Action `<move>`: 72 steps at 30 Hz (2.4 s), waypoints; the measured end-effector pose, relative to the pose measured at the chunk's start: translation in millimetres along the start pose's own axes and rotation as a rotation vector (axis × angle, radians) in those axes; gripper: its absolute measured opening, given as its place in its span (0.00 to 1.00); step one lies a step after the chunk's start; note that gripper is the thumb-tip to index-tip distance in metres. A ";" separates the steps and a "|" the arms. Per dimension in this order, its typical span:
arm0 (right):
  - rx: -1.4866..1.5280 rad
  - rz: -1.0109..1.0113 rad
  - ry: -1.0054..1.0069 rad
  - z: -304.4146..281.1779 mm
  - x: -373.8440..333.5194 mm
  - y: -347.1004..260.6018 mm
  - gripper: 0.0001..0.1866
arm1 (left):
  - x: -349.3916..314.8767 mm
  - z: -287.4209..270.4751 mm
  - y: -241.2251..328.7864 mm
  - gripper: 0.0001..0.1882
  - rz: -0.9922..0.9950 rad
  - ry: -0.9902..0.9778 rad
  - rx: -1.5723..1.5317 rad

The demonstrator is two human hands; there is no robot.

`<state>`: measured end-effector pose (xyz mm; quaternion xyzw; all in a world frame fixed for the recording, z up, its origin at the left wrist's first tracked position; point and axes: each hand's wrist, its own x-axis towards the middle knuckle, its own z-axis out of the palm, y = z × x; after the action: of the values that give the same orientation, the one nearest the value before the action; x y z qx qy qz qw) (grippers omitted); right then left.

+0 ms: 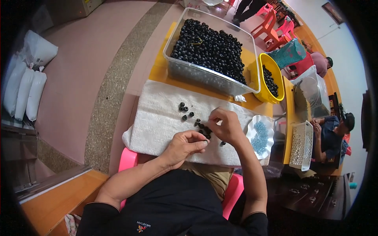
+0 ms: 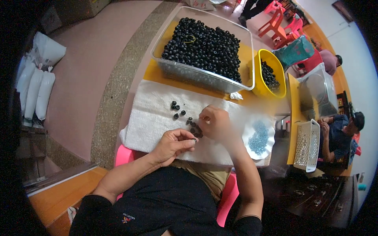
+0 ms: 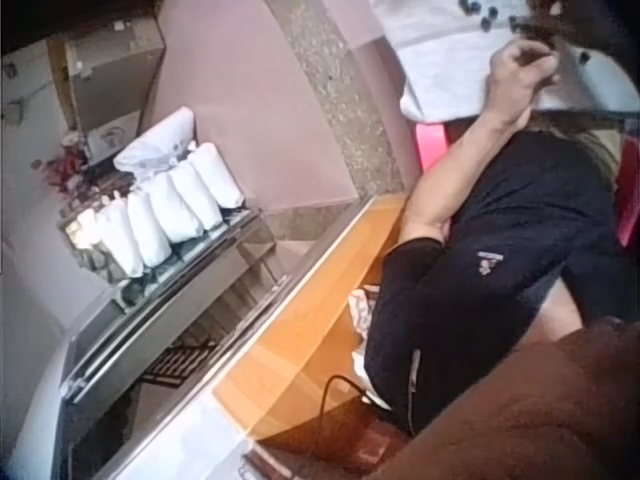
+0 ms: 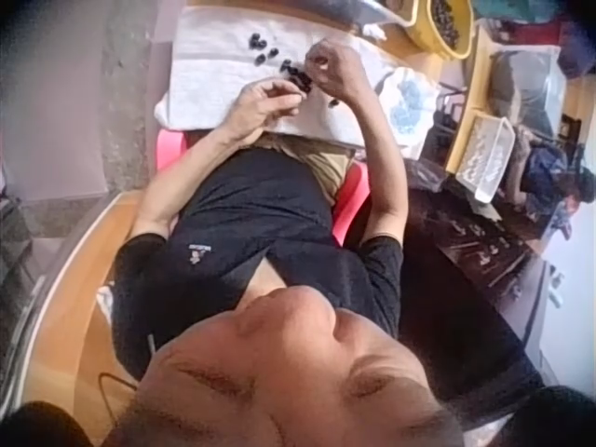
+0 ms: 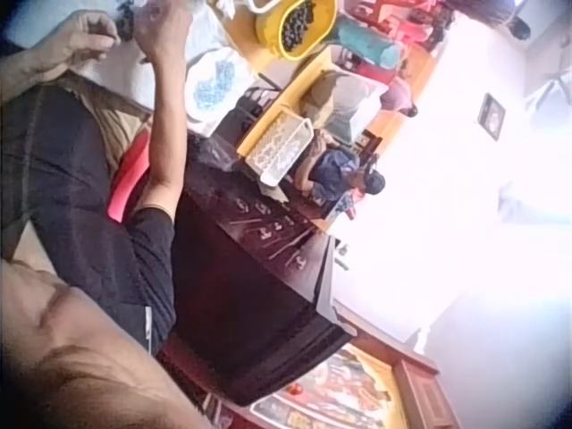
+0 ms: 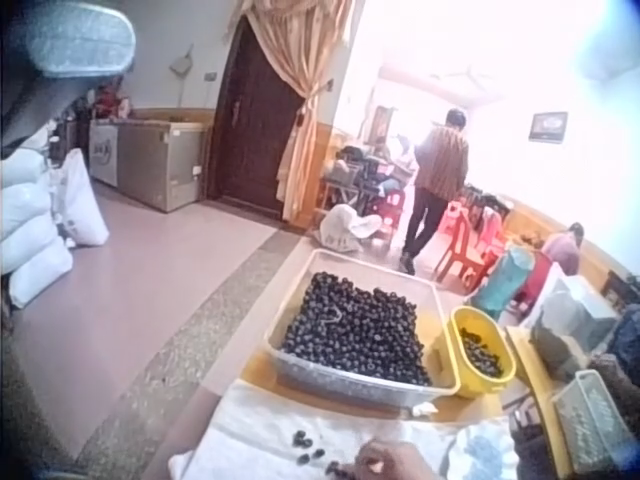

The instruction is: Sorting small black seeds or beads by hand on a table into different containers.

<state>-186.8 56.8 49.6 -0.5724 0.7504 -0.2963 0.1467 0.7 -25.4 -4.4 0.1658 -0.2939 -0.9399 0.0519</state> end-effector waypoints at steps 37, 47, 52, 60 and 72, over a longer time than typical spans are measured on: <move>0.819 0.352 0.056 9.7 -77.7 -21.6 0.04 | -1.1 6.6 -2.6 0.09 0.207 -0.028 0.423; 0.858 0.327 0.043 11.2 -80.1 -16.3 0.04 | 1.1 5.1 -6.0 0.10 0.215 -0.047 0.430; 0.845 0.391 0.082 15.9 -84.1 -19.6 0.04 | 2.1 2.9 -8.4 0.10 0.205 -0.032 0.416; 0.785 0.282 0.248 38.7 -94.8 -14.7 0.06 | 0.3 3.7 -3.9 0.09 0.180 -0.043 0.390; 0.497 0.110 0.413 52.2 -102.3 -23.8 0.07 | 1.0 7.3 -6.4 0.06 0.080 -0.034 0.189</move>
<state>-108.4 135.1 11.2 -0.4054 0.6989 -0.5718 0.1421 -2.7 -16.4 -2.7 0.1419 -0.3884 -0.9079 0.0684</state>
